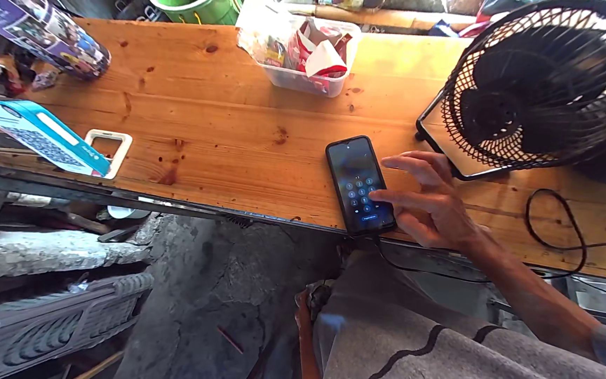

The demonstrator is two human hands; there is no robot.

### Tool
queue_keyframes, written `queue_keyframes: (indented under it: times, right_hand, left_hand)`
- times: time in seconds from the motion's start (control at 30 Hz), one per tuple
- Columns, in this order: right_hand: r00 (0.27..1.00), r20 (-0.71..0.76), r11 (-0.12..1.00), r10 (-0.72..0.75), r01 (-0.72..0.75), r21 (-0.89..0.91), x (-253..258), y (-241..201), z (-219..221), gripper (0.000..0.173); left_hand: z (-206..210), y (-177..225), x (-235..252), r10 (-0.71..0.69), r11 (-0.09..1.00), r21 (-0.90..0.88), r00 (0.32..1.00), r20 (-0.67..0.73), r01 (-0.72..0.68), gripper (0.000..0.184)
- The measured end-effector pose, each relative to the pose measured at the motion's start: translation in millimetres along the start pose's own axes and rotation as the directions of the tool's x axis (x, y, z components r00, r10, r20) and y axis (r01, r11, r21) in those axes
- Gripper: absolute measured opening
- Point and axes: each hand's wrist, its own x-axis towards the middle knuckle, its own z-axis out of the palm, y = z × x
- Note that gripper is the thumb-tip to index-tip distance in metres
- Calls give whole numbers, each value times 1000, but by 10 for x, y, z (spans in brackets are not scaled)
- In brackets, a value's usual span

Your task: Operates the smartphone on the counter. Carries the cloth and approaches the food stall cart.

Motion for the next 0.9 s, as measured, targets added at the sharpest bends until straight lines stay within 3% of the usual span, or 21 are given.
queue_keyframes:
  times: [0.17, 0.47, 0.7, 0.9]
  right_hand:
    - [998, 32, 997, 62, -61, -43, -17, 22, 7, 31]
    - [991, 133, 1000, 13, -13, -6, 95, -93, 139, 35]
    - [998, -27, 999, 48, -49, -22, 12, -38, -10, 34]
    - [997, 25, 996, 77, -76, -55, -103, 7, -20, 31]
  left_hand:
    - [4, 13, -25, -4, 1000, -14, 1000, 0, 4, 53]
    - [3, -7, -26, 8, 1000, 29, 1000, 1, -8, 54]
    - [8, -10, -35, -28, 999, -21, 999, -17, 28, 55]
    - [3, 7, 6, 4, 1000, 13, 1000, 5, -4, 54]
